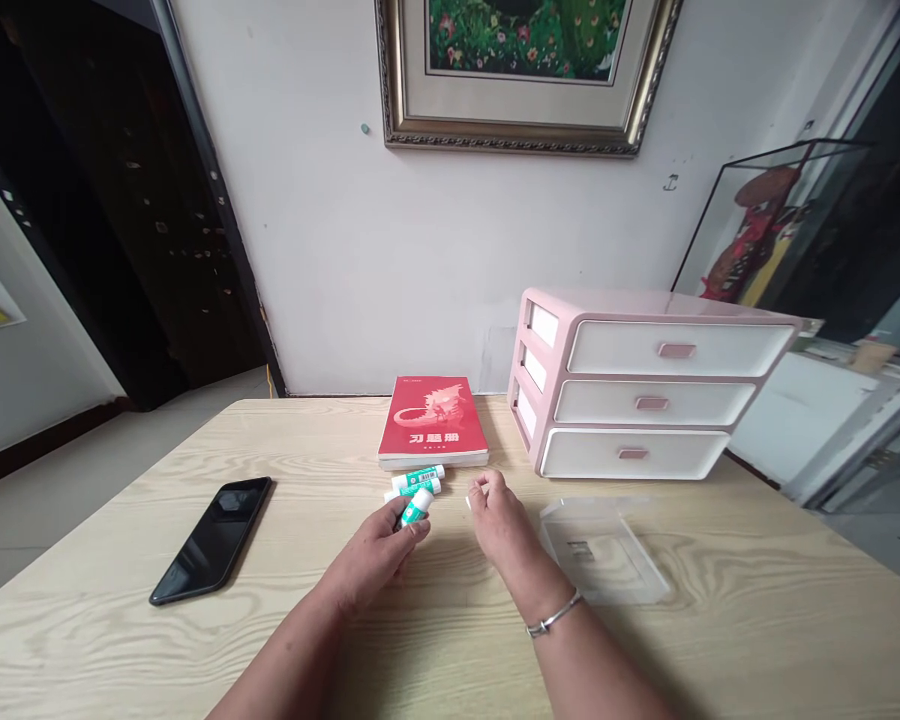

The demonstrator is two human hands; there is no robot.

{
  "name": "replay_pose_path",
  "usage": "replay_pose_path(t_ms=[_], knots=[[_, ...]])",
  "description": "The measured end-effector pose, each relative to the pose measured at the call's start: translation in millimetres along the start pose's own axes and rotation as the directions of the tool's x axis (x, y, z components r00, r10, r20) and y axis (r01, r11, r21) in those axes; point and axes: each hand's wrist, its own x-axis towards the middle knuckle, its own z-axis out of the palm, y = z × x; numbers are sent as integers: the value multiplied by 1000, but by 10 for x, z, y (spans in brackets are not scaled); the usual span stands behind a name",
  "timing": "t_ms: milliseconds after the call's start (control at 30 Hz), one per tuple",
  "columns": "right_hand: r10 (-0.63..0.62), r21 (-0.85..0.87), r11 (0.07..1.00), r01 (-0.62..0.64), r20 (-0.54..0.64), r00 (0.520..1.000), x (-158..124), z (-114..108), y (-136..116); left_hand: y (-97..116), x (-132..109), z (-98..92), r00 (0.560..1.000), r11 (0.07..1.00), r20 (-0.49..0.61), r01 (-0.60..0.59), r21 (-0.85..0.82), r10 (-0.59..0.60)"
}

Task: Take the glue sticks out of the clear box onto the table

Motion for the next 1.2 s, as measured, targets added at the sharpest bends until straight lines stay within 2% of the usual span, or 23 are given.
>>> replay_pose_path(t_ms=[133, 233, 333, 467, 633, 700, 767, 900, 1033, 1200], knots=[[-102, -213, 973, 92, -37, 994, -47, -32, 29, -13, 26, -28, 991, 985, -130, 9, 170, 14], [-154, -349, 928, 128, -47, 987, -59, -25, 101, -77, 76, -62, 974, 942, -196, -43, 332, 113], [-183, -429, 889, 157, -18, 983, -49, -3, 181, -133, 136, -121, 934, 853, -271, -61, 518, 231], [-240, -450, 872, 195, -45, 970, -57, 17, 188, -152, 232, -215, 907, 733, -299, -15, 680, 296], [-329, -368, 891, 267, -116, 937, -118, 23, 53, -149, 411, -263, 882, 680, -327, 11, 733, 339], [-353, -319, 899, 299, -125, 927, -131, 31, 14, -157, 485, -259, 894, 647, -305, 22, 763, 329], [-377, -282, 901, 329, -137, 916, -133, 39, -5, -167, 550, -254, 924, 618, -254, 25, 786, 286], [-420, -252, 891, 377, -146, 896, -119, 46, -17, -159, 627, -254, 967, 614, -156, -1, 790, 203], [-472, -257, 862, 436, -95, 877, -113, 75, -27, -131, 606, -216, 970, 664, -34, -137, 735, 239], [-508, -239, 829, 505, 55, 859, -163, 114, -52, -125, 500, -139, 977, 782, 67, -201, 590, 201]])
